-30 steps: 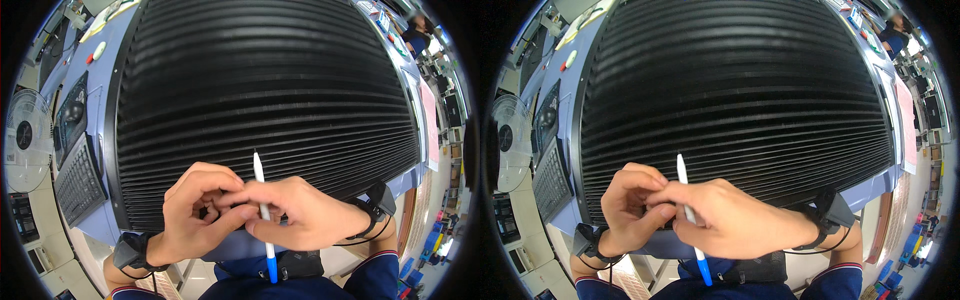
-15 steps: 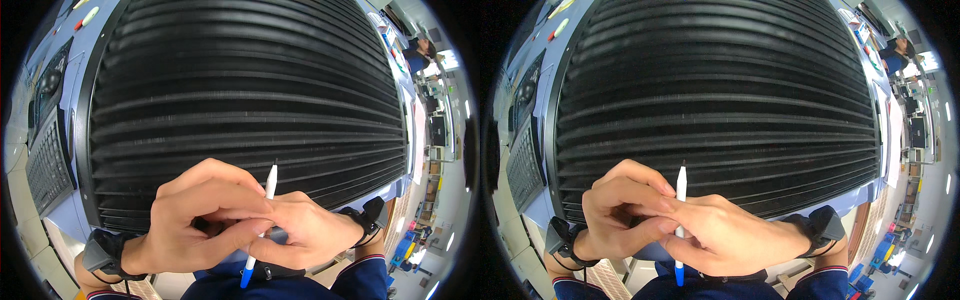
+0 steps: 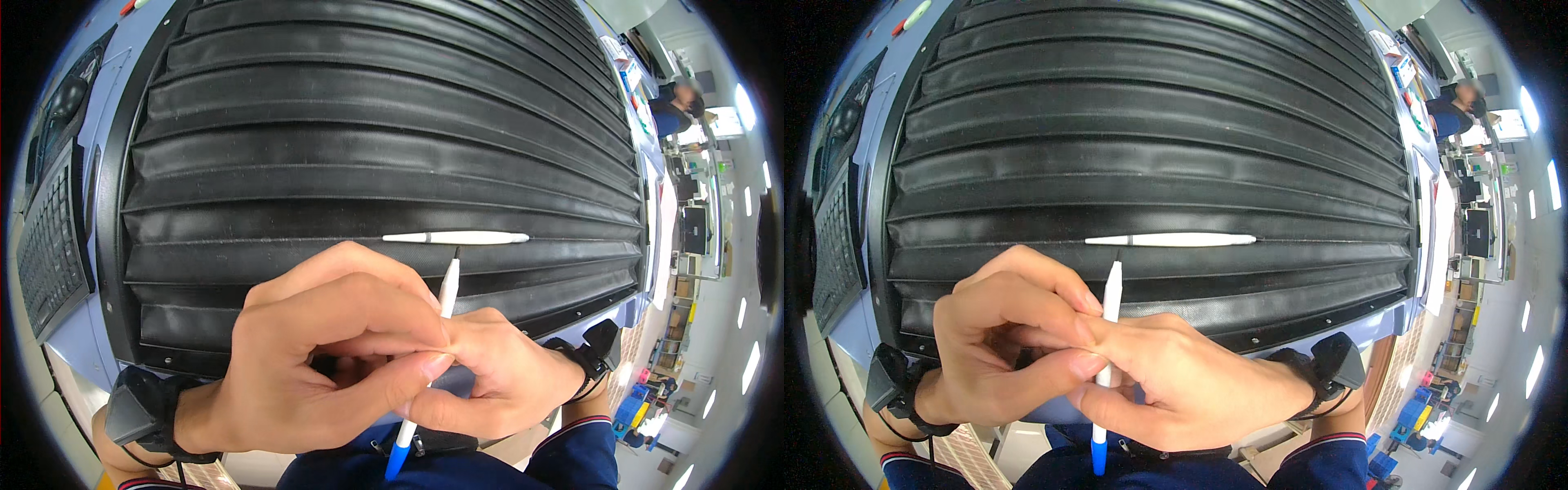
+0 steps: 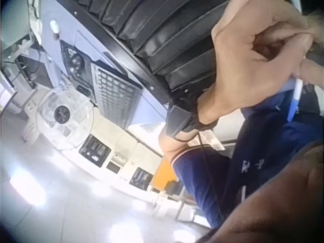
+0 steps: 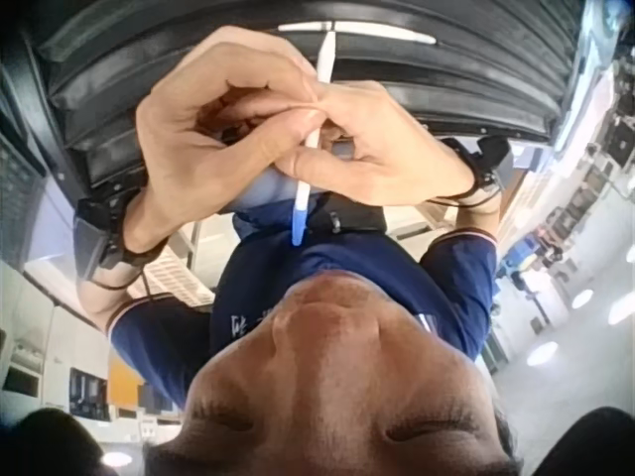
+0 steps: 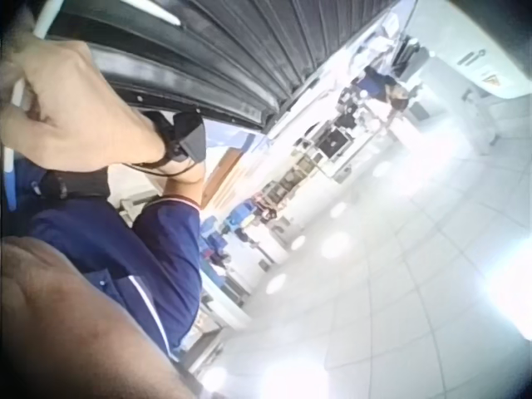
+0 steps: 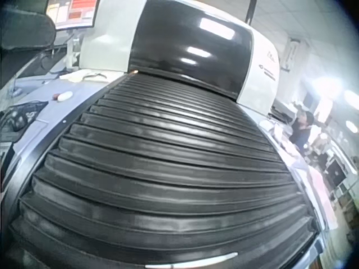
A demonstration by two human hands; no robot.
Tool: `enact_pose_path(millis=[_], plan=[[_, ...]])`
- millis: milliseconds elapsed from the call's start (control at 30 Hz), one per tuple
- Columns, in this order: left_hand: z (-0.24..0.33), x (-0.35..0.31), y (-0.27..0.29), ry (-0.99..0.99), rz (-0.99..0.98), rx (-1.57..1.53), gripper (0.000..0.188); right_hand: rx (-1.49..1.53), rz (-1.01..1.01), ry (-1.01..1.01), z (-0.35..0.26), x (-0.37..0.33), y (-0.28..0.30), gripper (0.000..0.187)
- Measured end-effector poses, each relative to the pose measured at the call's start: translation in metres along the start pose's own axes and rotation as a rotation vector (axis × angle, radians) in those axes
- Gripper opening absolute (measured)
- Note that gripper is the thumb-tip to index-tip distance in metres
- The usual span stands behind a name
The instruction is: Inspecting large sheets of copper components and marking them with a pen on an industrial machine.
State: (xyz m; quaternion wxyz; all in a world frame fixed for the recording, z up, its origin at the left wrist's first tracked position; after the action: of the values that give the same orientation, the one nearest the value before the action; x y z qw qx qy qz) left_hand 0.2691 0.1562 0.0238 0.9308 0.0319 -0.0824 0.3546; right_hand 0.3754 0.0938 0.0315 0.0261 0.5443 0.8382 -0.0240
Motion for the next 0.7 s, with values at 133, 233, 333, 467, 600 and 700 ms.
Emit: enact_pose_path(millis=[133,233,333,467,600,700], plan=[[0.0014,-0.0001,-0.0001,-0.014,-0.016,0.035,0.017,-0.026,-0.016,-0.035,0.0009,-0.0010,-0.0002,0.028],[0.0014,-0.0011,-0.0006,0.028,0.000,0.006,0.016,-0.011,-0.003,-0.038,0.0008,-0.0008,-0.0003,0.026],[-0.0015,-0.0013,-0.0002,0.025,0.007,-0.014,0.016,-0.004,-0.043,-0.197,0.0023,-0.0038,0.0003,0.038],[-0.0009,-0.0014,0.0001,-0.020,0.003,0.004,0.017,0.014,-0.043,-0.194,0.0011,-0.0035,-0.0003,0.037],[-0.0008,-0.0017,-0.0007,-0.016,0.019,-0.019,0.018,0.010,-0.012,-0.128,0.0008,-0.0014,-0.0031,0.033],[-0.0011,-0.0007,-0.0012,-0.037,0.018,-0.026,0.019,0.003,0.011,-0.068,-0.0023,-0.0011,-0.0026,0.029]])
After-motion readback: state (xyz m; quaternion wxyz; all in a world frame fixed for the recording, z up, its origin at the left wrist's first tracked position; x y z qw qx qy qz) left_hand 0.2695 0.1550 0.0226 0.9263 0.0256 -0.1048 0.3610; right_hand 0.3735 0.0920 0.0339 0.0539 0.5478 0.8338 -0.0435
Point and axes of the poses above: each hand's wrist, its own x-axis towards the middle knuckle, its own y-axis out of the back of the hand, z = x × y, the point moved 6 cm from there along x, towards the middle knuckle, and after that the axes turned 6 degrees about x, right-handed, at the moved point
